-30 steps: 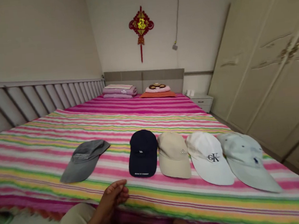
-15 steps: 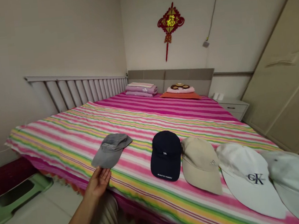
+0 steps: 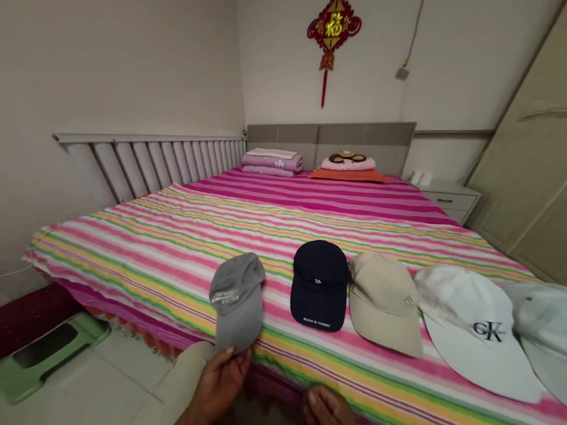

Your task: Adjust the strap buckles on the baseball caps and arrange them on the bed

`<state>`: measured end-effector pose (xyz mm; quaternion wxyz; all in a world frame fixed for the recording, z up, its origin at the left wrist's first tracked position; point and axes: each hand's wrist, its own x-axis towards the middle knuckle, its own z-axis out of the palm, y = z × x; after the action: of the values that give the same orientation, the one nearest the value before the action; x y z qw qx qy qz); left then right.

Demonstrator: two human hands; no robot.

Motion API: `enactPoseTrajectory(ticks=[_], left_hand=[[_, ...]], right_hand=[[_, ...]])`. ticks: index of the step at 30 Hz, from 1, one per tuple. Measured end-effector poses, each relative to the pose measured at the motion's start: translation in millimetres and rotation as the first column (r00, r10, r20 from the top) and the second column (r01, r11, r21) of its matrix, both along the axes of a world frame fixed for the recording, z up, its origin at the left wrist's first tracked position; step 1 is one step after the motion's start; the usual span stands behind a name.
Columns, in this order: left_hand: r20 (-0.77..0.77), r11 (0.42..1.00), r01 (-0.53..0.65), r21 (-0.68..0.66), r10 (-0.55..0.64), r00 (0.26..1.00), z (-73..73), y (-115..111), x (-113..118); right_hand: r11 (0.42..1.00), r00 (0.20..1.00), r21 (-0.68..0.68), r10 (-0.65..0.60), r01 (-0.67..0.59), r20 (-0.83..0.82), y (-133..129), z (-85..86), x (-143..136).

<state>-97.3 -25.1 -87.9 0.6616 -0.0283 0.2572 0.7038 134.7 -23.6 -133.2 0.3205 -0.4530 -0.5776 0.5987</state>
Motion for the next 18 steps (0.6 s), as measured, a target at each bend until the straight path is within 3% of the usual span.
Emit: enactPoseTrajectory(ticks=[2, 5, 7, 8, 11, 15, 18], left_hand=[[0.043, 0.992, 0.125, -0.004, -0.125, 0.991, -12.7, -19.3, 14.1], [0.02, 0.938, 0.344, 0.043, -0.345, 0.938, -24.9, -43.6, 25.5], [-0.034, 0.874, 0.483, 0.059, -0.482, 0.876, -30.7, -57.3, 26.8], [-0.059, 0.843, 0.534, 0.061, -0.531, 0.845, -33.9, -63.2, 25.5], [-0.109, 0.822, 0.565, 0.069, -0.557, 0.824, -45.6, -73.9, 13.5], [-0.102, 0.855, 0.516, 0.042, -0.51, 0.854, -57.3, -63.7, -14.0], [-0.143, 0.838, 0.543, 0.055, -0.532, 0.835, -51.0, -40.3, -21.6]], right_hand=[[0.977, 0.966, -0.214, -0.04, -0.017, -0.257, 11.7, 25.1, -20.7], [0.943, 0.833, -0.263, 0.026, -0.204, -0.552, 30.9, 62.2, -51.5], [0.901, 0.76, -0.358, -0.052, -0.244, -0.648, 43.3, 78.0, -67.4], [0.851, 0.744, -0.445, -0.1, -0.28, -0.661, 48.5, 82.2, -72.9], [0.74, 0.729, -0.584, -0.189, -0.335, -0.658, 56.4, 82.2, -77.9], [0.732, 0.707, -0.575, -0.183, -0.366, -0.683, 50.2, 70.8, -64.4], [0.736, 0.701, -0.561, -0.169, -0.378, -0.693, 42.9, 66.6, -50.4]])
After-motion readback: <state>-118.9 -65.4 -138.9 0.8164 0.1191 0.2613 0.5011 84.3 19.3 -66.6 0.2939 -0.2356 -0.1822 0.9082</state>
